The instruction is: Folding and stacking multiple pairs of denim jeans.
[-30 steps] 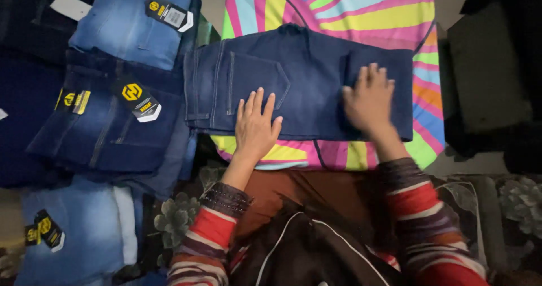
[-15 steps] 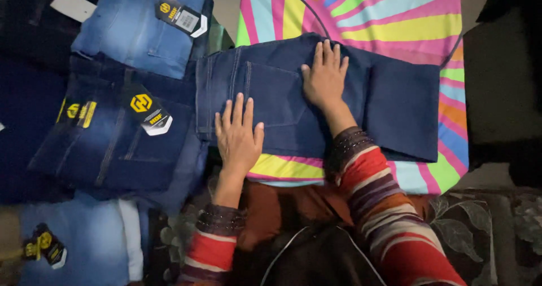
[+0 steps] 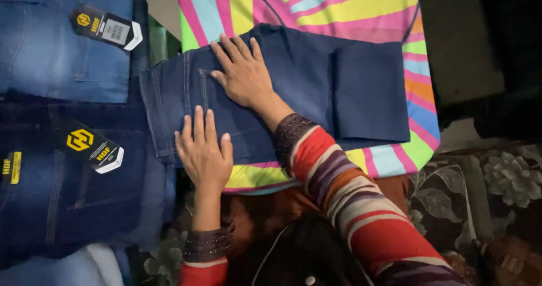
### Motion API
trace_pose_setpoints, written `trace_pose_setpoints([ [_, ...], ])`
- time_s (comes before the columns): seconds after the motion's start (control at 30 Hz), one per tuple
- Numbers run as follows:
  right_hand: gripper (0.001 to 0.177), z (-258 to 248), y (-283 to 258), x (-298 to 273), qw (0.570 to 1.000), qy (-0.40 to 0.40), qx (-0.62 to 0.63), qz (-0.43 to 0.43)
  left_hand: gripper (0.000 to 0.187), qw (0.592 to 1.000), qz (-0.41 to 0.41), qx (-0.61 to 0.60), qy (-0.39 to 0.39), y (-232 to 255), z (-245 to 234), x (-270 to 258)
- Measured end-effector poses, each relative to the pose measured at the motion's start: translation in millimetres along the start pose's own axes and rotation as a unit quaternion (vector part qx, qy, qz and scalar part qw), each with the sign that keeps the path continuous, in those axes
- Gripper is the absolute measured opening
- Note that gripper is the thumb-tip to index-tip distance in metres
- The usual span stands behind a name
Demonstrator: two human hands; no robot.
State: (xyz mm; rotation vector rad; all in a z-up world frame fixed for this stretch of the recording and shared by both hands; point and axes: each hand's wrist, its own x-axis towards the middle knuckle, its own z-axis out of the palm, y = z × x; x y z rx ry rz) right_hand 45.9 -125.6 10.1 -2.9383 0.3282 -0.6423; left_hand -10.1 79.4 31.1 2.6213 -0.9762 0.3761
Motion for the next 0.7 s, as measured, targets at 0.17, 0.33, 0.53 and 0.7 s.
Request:
trace_pose_setpoints([
  [0.17,0.068,-7.6,2.0,-11.0,0.999,-0.029,-0.021,-0.012,0.058,0.997,-0.003,0.004,0.075,-13.1,21.5,-7.9],
  [0.33,0.066,-7.6,60.1,-35.8,0.997,-0.013,-0.047,-0.054,0.058,0.987,-0.123,0.01,0.101,-28.1,39.9,-18.5],
  [0.53,0.07,-34.3,101.0,-59.4,0.977,-0.146,-0.021,0.155,0.062,0.987,-0.131,0.024,0.09,-38.8,43.7,-14.5],
  [0.7,0.067,-38.4,53.1,-103.0,0.988,-0.066,-0.038,0.131,0.074,0.991,-0.133,0.01,0.006,-30.3,29.3,16.6],
])
